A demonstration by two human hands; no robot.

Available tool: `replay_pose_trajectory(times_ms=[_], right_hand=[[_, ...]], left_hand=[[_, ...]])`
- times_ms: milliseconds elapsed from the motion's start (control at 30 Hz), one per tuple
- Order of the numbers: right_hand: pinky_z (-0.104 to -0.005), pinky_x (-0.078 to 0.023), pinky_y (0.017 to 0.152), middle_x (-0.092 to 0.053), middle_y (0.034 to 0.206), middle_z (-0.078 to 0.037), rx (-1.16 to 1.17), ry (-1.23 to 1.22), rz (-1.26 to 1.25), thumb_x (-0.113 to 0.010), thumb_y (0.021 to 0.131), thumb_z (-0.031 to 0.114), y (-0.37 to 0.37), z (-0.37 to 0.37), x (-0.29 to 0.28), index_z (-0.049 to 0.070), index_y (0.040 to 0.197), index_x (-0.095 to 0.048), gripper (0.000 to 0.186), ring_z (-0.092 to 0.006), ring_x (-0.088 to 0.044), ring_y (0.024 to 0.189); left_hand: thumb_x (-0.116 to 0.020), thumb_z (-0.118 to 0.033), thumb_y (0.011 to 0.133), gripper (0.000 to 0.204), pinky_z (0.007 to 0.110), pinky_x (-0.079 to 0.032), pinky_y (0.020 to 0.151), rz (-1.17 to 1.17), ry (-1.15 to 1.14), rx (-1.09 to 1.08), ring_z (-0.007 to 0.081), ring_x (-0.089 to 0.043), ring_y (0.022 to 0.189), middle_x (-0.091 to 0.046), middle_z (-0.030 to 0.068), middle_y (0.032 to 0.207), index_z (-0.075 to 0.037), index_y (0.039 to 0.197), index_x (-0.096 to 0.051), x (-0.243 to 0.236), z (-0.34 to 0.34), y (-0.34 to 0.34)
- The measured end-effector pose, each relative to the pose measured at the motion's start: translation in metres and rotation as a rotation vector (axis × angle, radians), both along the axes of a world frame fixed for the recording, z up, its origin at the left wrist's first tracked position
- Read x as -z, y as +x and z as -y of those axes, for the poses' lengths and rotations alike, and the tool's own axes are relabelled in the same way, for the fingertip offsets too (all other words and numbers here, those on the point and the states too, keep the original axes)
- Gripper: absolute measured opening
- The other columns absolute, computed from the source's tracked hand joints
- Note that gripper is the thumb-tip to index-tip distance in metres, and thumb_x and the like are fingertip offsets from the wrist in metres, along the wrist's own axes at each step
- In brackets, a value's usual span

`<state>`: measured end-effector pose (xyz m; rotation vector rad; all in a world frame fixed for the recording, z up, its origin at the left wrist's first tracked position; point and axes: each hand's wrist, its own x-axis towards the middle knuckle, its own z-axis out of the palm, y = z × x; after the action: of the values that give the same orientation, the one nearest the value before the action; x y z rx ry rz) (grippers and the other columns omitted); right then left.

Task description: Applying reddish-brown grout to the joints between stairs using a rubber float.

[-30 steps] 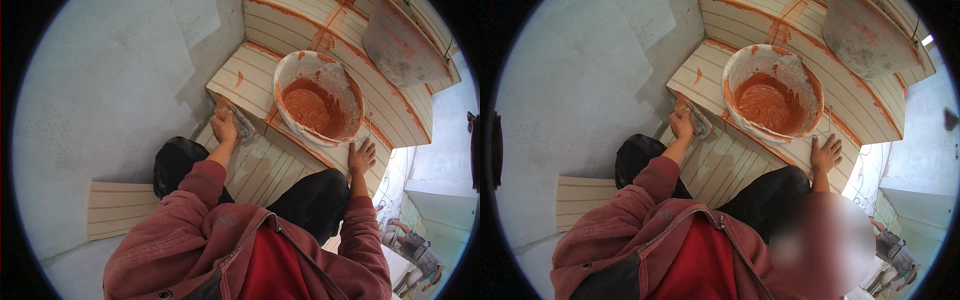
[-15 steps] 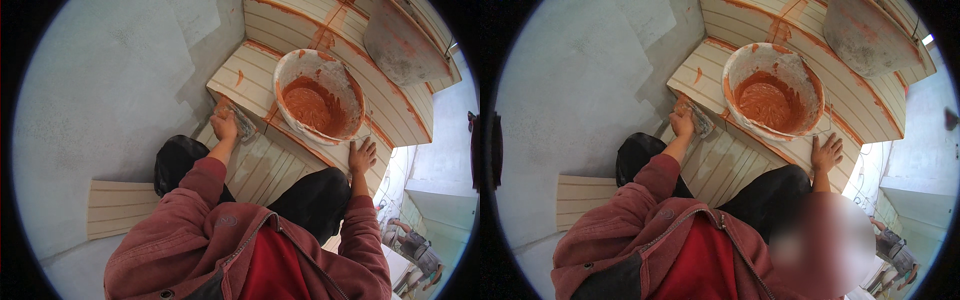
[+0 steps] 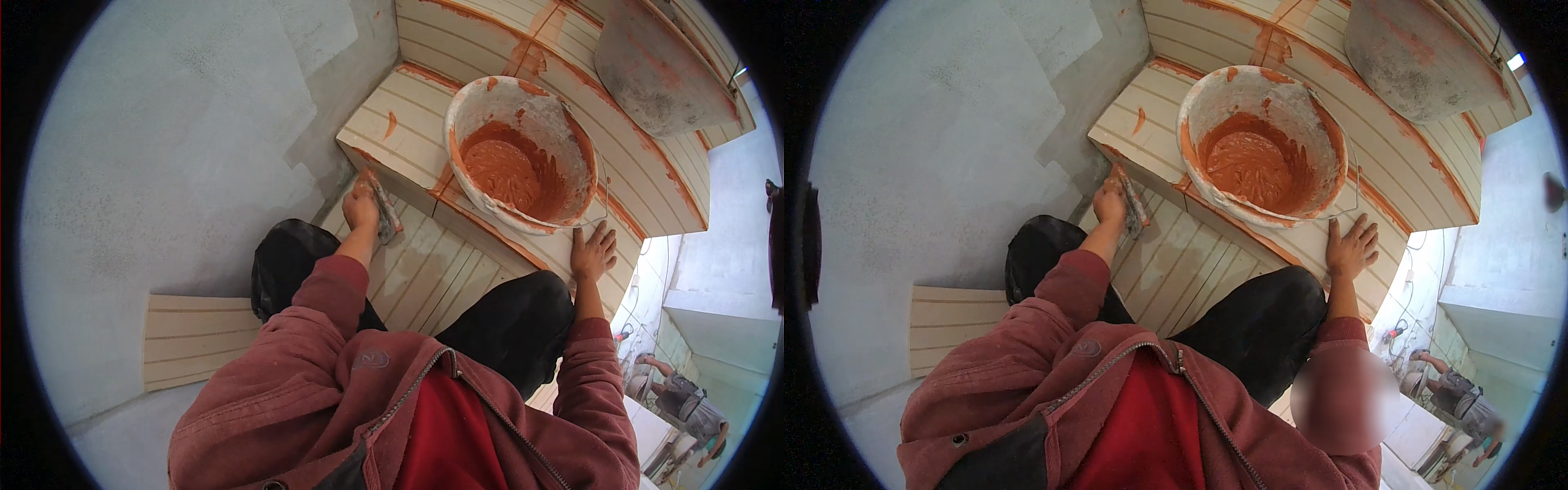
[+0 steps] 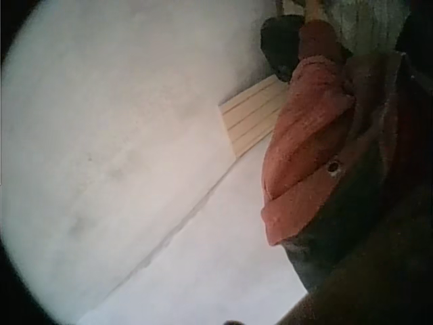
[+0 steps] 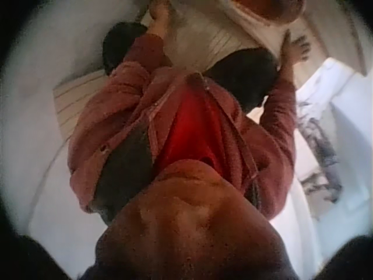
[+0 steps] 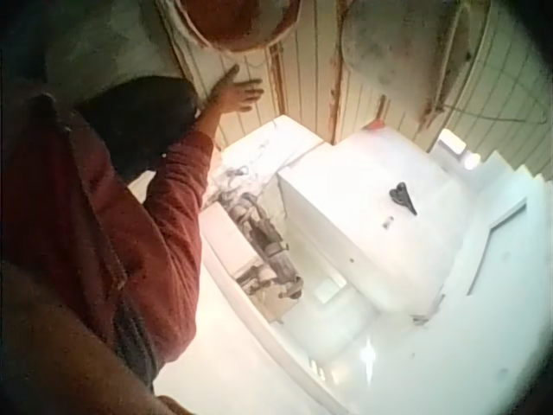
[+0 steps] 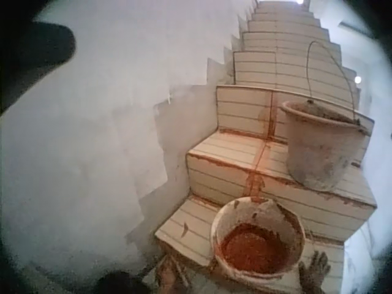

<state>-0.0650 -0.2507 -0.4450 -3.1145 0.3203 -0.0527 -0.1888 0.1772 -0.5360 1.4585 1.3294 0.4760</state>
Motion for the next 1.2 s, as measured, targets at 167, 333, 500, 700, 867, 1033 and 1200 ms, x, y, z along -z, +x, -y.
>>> replay_pose_trajectory(times_ms=[167,333,500,700,867,1033,1200], right_hand=[[-0.0541,-0.013,0.106,-0.019,0.147,-0.018,0.047,-0.045,-0.01,-0.04,0.084,0.06,-0.001,0.026,-0.001,0.013,0.142,-0.024,0.076,-0.0326,-0.017,0.135],[-0.054,-0.013,0.105,-0.019,0.147,-0.018,0.029,-0.029,-0.008,-0.039,0.084,0.061,-0.001,0.015,0.0,0.013,0.142,-0.024,0.077,-0.0327,-0.017,0.135],[-0.0544,-0.013,0.105,-0.019,0.146,-0.019,0.031,-0.037,0.003,-0.038,0.084,0.062,-0.001,0.024,0.001,0.013,0.142,-0.025,0.077,-0.0328,-0.017,0.135],[-0.0548,-0.014,0.105,-0.019,0.146,-0.018,0.027,-0.04,-0.006,-0.038,0.084,0.063,0.0,0.013,0.0,0.013,0.142,-0.025,0.077,-0.0326,-0.018,0.135],[-0.0548,-0.015,0.105,-0.02,0.146,-0.018,0.044,-0.046,0.005,-0.038,0.083,0.064,0.0,0.022,0.003,0.013,0.142,-0.025,0.078,-0.0327,-0.018,0.135],[-0.0538,-0.014,0.106,-0.02,0.147,-0.016,0.037,-0.039,-0.018,-0.039,0.085,0.059,-0.001,0.008,-0.002,0.016,0.142,-0.023,0.073,-0.0317,-0.017,0.136],[-0.0542,-0.015,0.105,-0.021,0.146,-0.018,0.034,-0.045,0.022,-0.037,0.083,0.065,-0.001,0.02,0.002,0.013,0.141,-0.026,0.079,-0.0336,-0.019,0.135]], left_hand=[[-0.049,-0.022,0.088,0.024,0.034,-0.045,0.068,0.297,-0.157,-0.14,0.0218,-0.058,0.072,-0.06,0.0094,0.078,0.0,0.088,-0.059,-0.053,0.032,0.022],[-0.05,-0.015,0.088,0.015,0.031,-0.044,0.053,0.483,-0.171,0.016,0.0174,-0.055,0.059,-0.059,0.0075,0.075,-0.004,0.09,-0.06,-0.051,-0.002,0.019],[-0.052,-0.016,0.087,0.015,0.031,-0.043,0.051,0.296,-0.075,0.223,0.017,-0.054,0.054,-0.059,0.0068,0.072,-0.004,0.088,-0.061,-0.044,0.027,0.007],[-0.054,-0.017,0.086,0.02,0.032,-0.046,0.058,0.139,0.078,0.193,0.0176,-0.059,0.065,-0.062,0.0087,0.077,-0.001,0.093,-0.063,-0.097,-0.014,0.009],[-0.056,-0.014,0.085,0.034,0.035,-0.048,0.067,0.276,-0.045,0.235,0.0223,-0.061,0.071,-0.064,0.0122,0.095,0.002,0.115,-0.056,-0.095,-0.032,0.023],[-0.057,-0.011,0.083,0.046,0.031,-0.047,0.075,0.212,0.304,0.329,0.0195,-0.059,0.083,-0.058,0.0127,0.109,0.001,0.127,-0.047,-0.065,-0.044,0.014],[-0.057,-0.012,0.084,0.045,0.028,-0.044,0.081,0.094,-0.049,0.673,0.0155,-0.057,0.09,-0.059,0.0112,0.106,0.001,0.126,-0.048,-0.099,0.017,-0.005]])
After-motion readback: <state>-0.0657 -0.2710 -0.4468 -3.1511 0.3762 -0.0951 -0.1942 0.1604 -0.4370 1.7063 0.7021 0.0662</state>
